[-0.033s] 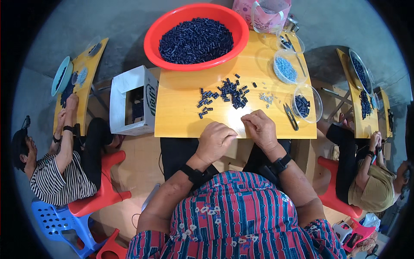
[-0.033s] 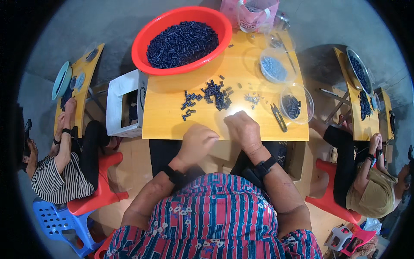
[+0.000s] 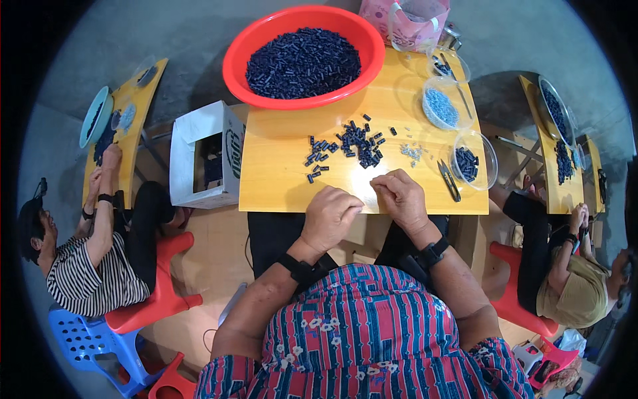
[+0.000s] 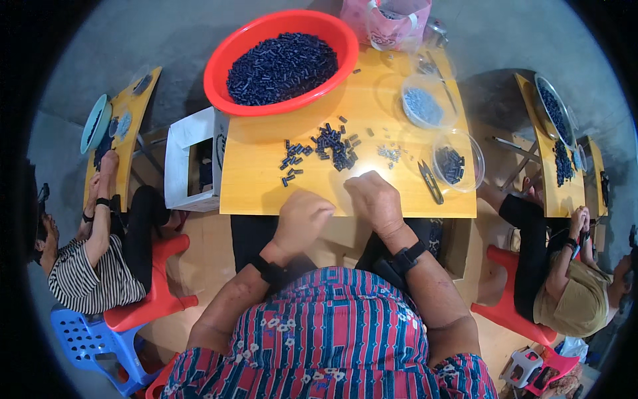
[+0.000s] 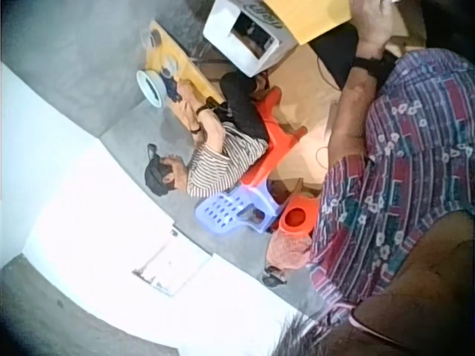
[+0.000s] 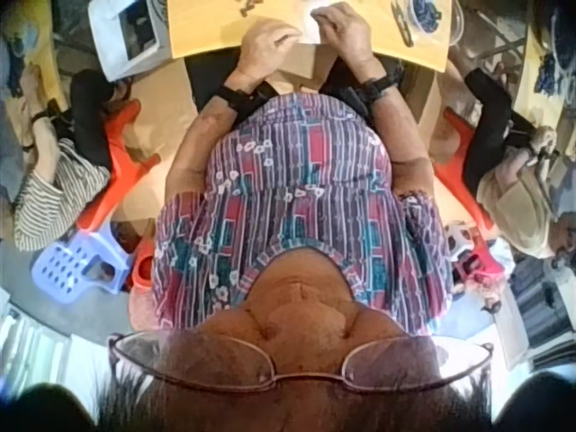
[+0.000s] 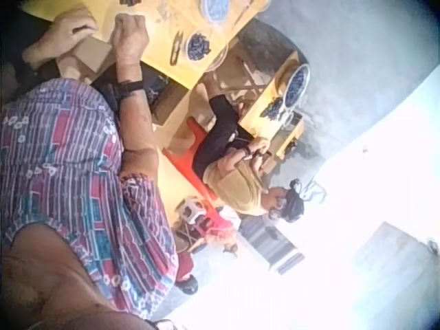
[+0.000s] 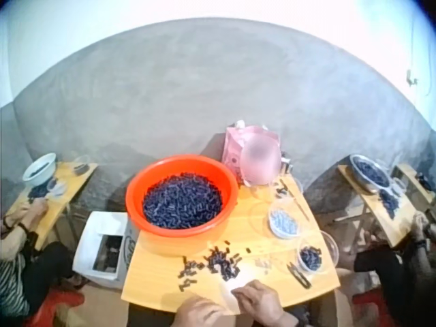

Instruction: Assembling small black plastic parts by hand at a manufacturing workbench.

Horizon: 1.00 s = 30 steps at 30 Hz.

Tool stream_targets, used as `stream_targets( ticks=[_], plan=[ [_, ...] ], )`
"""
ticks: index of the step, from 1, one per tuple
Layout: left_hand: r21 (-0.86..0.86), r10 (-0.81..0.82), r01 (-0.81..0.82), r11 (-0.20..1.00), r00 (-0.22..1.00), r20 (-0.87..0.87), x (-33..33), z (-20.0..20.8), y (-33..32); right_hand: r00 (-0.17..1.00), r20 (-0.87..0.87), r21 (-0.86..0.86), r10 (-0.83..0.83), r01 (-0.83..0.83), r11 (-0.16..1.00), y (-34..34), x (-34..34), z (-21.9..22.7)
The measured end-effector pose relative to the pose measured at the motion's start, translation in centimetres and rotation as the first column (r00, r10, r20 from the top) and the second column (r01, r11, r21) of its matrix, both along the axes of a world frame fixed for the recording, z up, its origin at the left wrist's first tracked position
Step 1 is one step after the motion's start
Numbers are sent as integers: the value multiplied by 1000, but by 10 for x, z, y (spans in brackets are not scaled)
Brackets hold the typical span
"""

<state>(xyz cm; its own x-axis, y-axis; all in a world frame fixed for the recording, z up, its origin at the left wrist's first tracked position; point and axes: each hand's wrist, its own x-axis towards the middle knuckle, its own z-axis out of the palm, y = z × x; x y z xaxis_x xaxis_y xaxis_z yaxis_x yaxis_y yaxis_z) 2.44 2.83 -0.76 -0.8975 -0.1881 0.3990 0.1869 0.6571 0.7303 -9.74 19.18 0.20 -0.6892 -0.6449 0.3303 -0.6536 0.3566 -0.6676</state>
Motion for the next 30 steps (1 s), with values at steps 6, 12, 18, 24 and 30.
stream_targets(
  ticks=[6, 12, 18, 24, 30],
  plan=[
    [-39, 342, -346, 938, 937, -75, 7, 17, -26, 998, 52, -165, -24, 32, 986, 3, 8, 7],
    [-238, 455, -428, 872, 887, 73, 12, 12, -53, 989, 145, -171, -19, 44, 984, 10, 13, 1],
    [-243, 462, -418, 875, 871, 166, 9, 18, -54, 984, 176, -218, 9, 30, 975, 9, 11, -7],
    [-147, 434, -410, 900, 876, 212, 14, 9, -59, 988, 153, -195, 3, 27, 981, 11, 11, -11],
    [-153, 418, -396, 905, 896, 153, 20, 6, -60, 986, 167, -139, 7, 17, 990, 11, 13, -6]
  ],
)
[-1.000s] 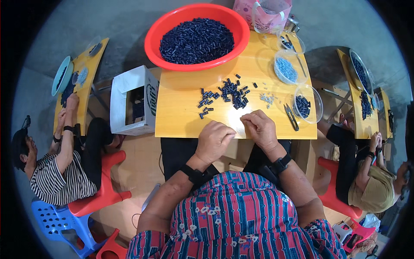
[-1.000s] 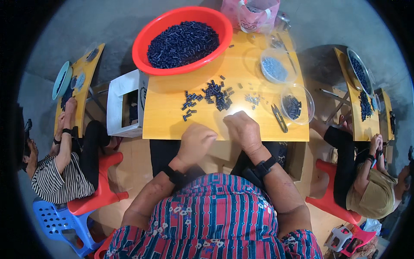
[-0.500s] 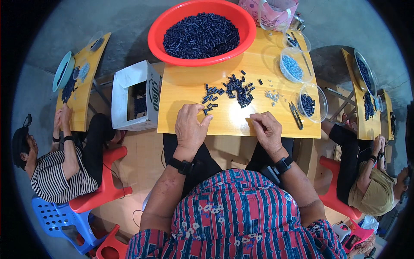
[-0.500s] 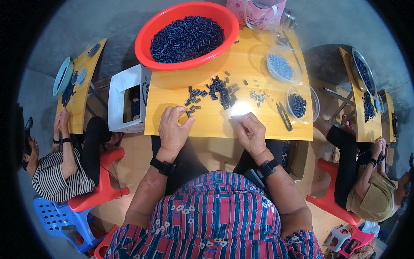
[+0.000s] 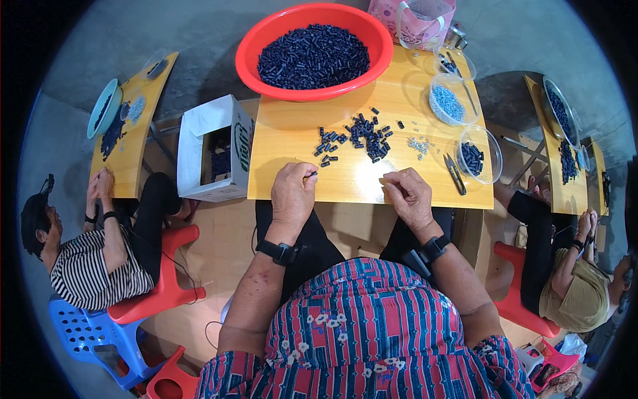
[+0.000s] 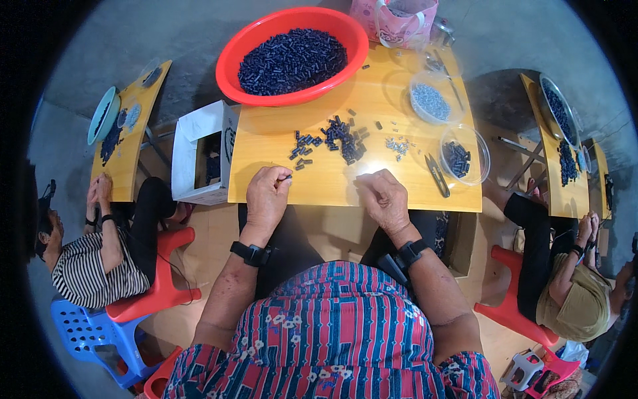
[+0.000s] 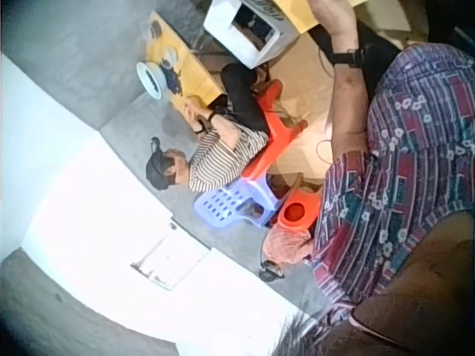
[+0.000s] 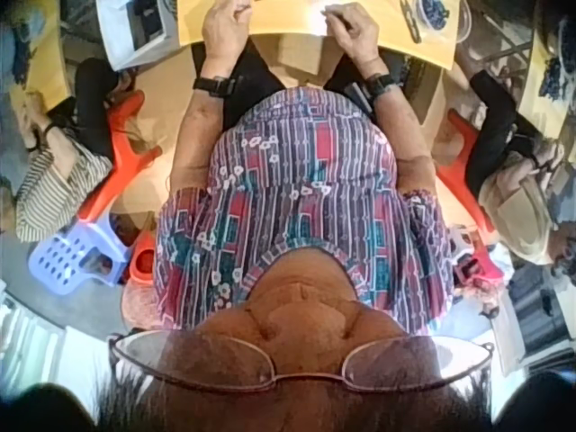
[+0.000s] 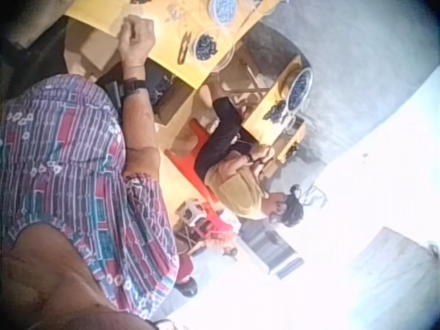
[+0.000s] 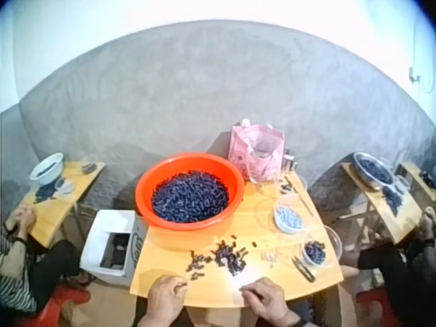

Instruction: Assembling small black plastic parts by hand at a manufacturing workbench.

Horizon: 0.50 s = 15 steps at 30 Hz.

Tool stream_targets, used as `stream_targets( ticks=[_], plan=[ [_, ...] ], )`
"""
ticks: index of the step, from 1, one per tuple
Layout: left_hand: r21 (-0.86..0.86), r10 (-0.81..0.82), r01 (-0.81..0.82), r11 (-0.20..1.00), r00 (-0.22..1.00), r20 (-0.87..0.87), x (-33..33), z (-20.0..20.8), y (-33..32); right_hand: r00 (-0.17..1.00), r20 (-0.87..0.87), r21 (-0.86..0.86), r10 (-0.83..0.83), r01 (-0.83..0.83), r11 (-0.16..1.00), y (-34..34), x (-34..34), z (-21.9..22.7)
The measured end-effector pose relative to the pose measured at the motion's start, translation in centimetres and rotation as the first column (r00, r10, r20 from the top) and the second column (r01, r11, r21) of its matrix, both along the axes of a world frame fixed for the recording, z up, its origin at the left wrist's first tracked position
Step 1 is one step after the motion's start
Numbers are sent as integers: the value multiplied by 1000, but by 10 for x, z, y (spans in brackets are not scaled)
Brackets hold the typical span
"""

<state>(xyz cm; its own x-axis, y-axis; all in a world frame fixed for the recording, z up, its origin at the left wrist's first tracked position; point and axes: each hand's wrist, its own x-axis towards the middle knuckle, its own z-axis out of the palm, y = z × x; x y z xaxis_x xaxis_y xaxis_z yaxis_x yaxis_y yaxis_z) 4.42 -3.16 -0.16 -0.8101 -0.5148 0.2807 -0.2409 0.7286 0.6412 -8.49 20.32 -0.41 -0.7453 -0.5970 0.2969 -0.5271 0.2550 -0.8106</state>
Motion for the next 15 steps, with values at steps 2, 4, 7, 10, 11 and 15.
stream_targets(
  ticks=[2, 4, 7, 10, 11, 15],
  plan=[
    [99, -15, 15, 995, 1000, -3, -1, 3, 3, 1000, 0, -3, 2, -2, 1000, 2, -1, -1],
    [198, -33, 33, 980, 999, -5, -2, 9, 10, 1000, 2, -6, 1, -1, 1000, 2, -1, -3],
    [349, -60, 82, 933, 996, -71, -2, 11, 21, 1000, -6, -83, 15, -15, 996, 0, -2, -5],
    [481, -117, 179, 858, 981, -156, -4, 7, 30, 1000, 24, -65, 16, -14, 998, 0, -1, -4],
    [568, -130, 224, 792, 971, -202, -5, 7, 33, 999, 52, -60, 14, -11, 998, 0, 0, -3],
    [727, -125, 337, 598, 935, -331, -10, 9, 43, 997, 68, -59, 22, -18, 998, 0, 0, -2]
  ],
)
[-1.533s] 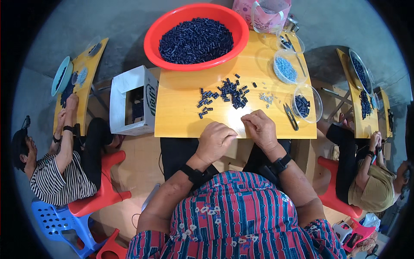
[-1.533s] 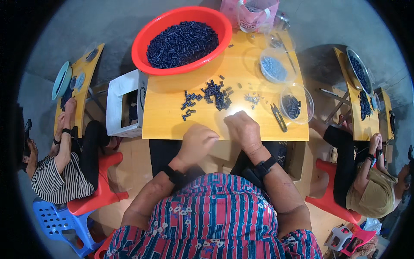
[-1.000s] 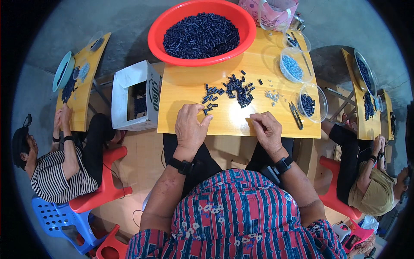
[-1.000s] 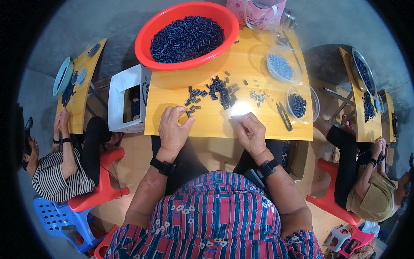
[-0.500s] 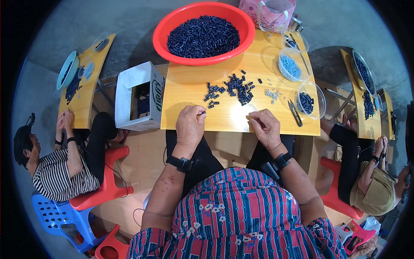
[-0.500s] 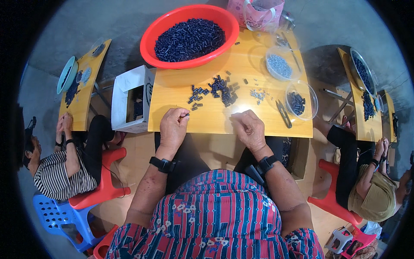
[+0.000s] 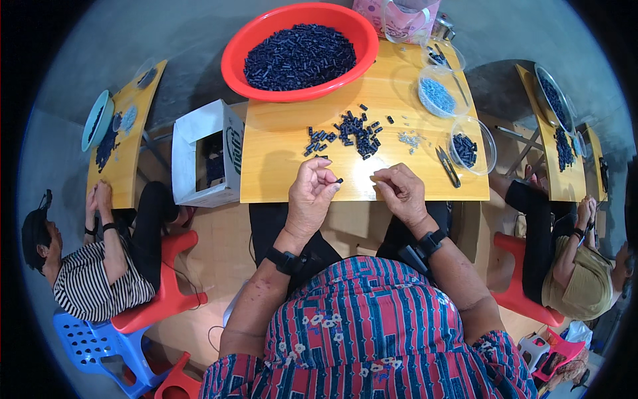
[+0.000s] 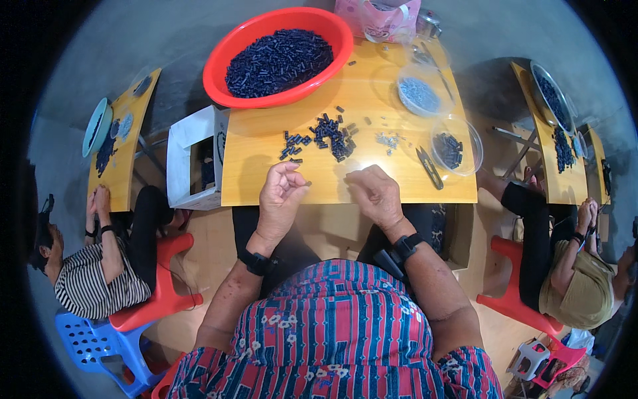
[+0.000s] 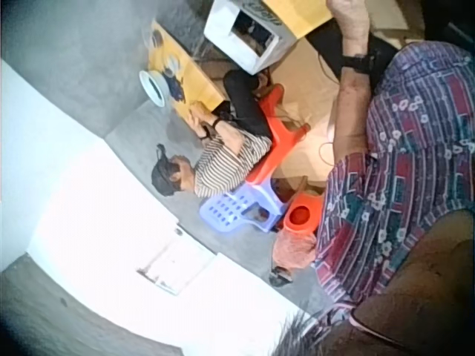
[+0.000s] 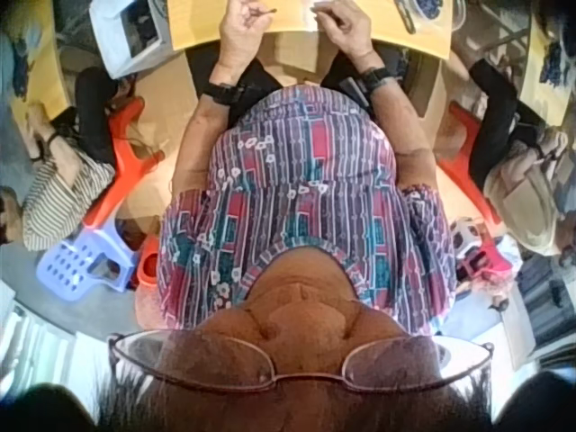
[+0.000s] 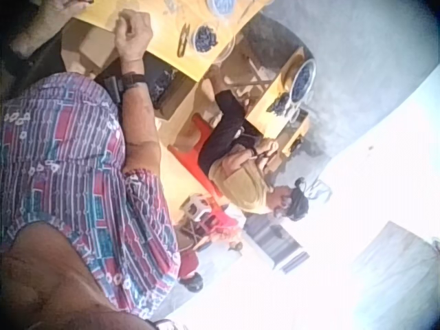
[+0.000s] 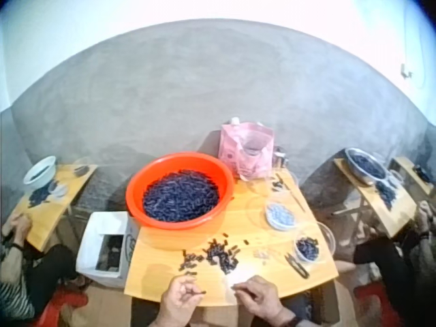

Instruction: Assembling small black plastic parts by hand at a manufacturing workbench.

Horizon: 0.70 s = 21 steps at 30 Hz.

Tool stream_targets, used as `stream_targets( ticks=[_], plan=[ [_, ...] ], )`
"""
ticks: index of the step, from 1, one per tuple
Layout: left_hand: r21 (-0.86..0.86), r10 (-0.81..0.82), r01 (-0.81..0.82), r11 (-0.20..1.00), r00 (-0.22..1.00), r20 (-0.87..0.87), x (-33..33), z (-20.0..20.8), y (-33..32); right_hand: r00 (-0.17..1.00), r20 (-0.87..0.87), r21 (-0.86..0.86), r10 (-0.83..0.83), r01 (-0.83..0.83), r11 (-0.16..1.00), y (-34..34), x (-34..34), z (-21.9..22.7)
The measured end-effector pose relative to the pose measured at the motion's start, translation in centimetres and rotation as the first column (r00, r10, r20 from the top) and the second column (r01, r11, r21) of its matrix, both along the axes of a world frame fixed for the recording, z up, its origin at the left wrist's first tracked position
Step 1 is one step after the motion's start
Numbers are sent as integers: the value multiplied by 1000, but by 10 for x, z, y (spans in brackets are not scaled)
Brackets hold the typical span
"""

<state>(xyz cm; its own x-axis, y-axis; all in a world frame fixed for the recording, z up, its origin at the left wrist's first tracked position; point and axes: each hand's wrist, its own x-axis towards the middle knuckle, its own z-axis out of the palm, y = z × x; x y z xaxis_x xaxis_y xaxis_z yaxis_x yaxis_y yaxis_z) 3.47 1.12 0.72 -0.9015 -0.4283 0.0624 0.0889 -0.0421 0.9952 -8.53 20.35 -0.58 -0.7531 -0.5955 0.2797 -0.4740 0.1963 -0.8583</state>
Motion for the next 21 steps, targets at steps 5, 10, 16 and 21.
stream_targets(
  ticks=[5, 10, 16, 21],
  plan=[
    [124, -49, 56, 991, 997, -63, -5, -2, 3, 1000, -17, -15, 12, -12, 1000, 1, -1, -3],
    [179, -114, 121, 976, 992, -50, -10, -6, 7, 989, 125, -84, 73, -63, 995, -7, 8, 17],
    [199, -186, 185, 962, 982, -15, -17, -7, 15, 996, 46, -50, 79, -77, 996, -15, 7, 18],
    [229, -214, 210, 951, 977, -6, -24, -10, 22, 983, 128, -42, 129, -124, 991, -12, 4, 20]
  ],
)
